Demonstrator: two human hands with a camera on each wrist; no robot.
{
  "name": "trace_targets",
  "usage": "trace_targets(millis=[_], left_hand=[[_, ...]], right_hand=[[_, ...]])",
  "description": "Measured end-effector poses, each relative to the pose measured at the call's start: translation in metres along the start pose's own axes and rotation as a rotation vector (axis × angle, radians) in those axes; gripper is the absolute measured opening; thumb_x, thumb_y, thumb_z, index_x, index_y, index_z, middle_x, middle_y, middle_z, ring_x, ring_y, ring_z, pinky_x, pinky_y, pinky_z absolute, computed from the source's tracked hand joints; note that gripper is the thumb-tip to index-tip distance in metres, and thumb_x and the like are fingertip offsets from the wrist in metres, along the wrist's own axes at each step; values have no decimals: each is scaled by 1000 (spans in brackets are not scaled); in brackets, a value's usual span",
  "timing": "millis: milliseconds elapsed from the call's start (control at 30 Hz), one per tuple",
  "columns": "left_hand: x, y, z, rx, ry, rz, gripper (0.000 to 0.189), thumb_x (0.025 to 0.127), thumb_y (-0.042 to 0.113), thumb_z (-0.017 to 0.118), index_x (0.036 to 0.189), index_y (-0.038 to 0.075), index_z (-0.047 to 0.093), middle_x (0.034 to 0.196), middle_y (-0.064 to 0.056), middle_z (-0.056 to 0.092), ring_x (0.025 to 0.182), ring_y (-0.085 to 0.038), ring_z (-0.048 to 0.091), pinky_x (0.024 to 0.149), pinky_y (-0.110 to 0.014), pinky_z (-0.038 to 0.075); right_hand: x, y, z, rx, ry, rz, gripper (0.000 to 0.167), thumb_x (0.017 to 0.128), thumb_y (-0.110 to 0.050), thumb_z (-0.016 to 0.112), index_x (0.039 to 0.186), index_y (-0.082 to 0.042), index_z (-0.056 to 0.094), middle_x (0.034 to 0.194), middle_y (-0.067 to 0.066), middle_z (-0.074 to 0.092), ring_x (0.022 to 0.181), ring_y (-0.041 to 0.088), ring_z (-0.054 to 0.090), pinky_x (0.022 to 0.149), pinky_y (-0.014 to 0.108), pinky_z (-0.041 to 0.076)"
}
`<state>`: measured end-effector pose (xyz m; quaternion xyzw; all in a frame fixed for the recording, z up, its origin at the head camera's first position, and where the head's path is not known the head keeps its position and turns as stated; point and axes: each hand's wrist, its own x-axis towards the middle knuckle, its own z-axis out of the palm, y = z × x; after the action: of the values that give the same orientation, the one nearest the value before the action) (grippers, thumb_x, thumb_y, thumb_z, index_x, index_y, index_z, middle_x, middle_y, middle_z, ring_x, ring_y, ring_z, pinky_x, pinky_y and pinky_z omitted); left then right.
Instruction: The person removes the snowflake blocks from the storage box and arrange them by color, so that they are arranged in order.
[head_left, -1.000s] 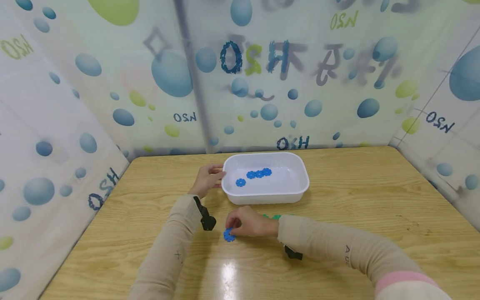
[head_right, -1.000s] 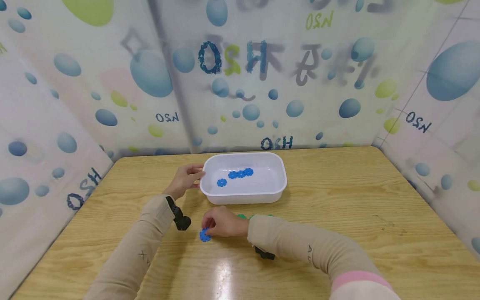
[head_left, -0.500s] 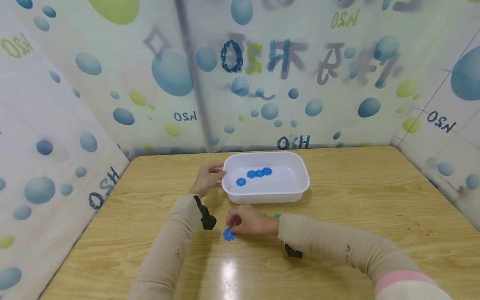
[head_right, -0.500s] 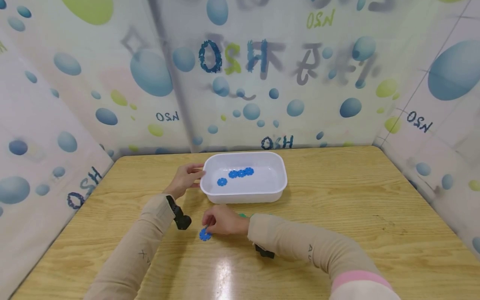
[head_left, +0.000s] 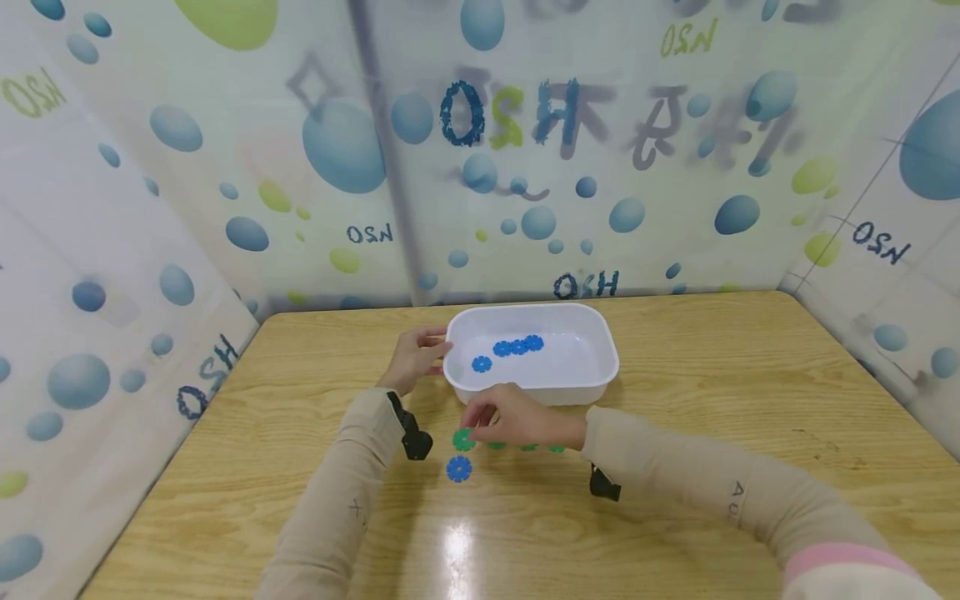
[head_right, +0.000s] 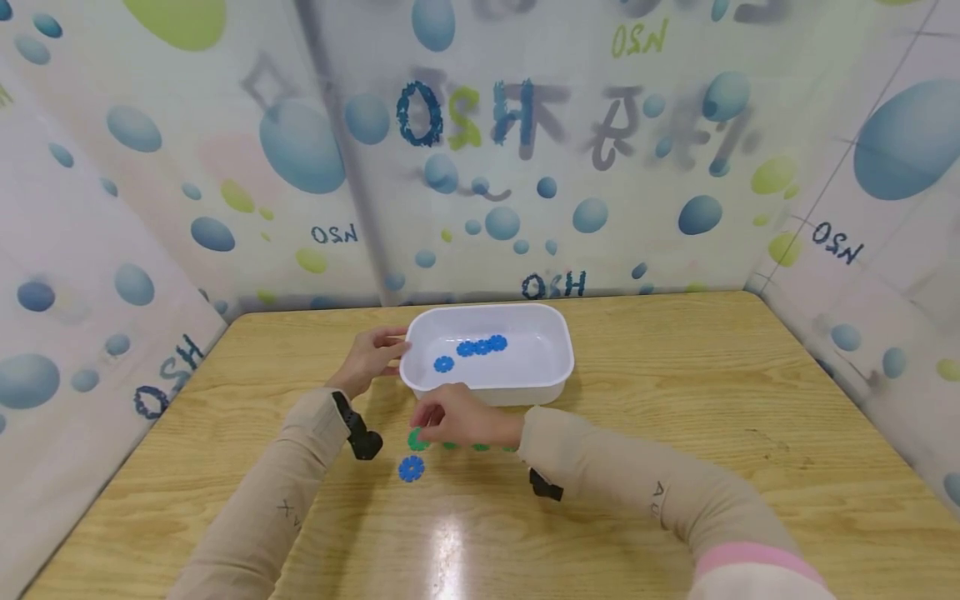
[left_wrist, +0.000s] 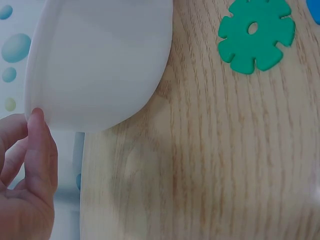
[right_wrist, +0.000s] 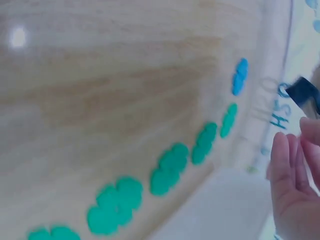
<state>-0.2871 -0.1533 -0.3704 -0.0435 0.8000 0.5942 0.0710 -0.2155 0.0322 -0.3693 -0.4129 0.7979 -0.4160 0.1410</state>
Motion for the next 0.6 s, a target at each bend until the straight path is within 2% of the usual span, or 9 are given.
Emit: trace_targets(millis=[233,367,533,600], left_hand=[[1,-1,0,3,1,-6,35,87,10,57,121,4,51,110,-17,51,94,-27,55,66,-30,53],[1,-1,0,-9,0,-8,36,86,9,57,121,4,51,110,-18,51,90,-24,55,65,-29,53],[3,-2,-1,-15,2,-15,36,86,10,58,120,5,52,108,-16,52,91,-24,56,68,-32,53],[3,-2,-1,-11,1,-19,35,86,10,58,120,5,52,108,-15,52,93,-26,56,68,-33,53]], right_hand=[[0,-11,-37,-24,14,26,8,81,-5,62,88,-3,65,83,0,63,73,5,56,69,22,50],[3,-14,-59,-20,55,24,10,81,-6,63,90,0,64,82,0,62,73,9,57,70,26,51],[12,-10,-77,-32,109,6,12,80,-7,64,90,0,64,83,2,63,74,12,57,72,32,50],[16,-6,-82,-39,123,15,13,80,-8,64,91,-1,64,84,3,63,75,13,58,73,31,50]])
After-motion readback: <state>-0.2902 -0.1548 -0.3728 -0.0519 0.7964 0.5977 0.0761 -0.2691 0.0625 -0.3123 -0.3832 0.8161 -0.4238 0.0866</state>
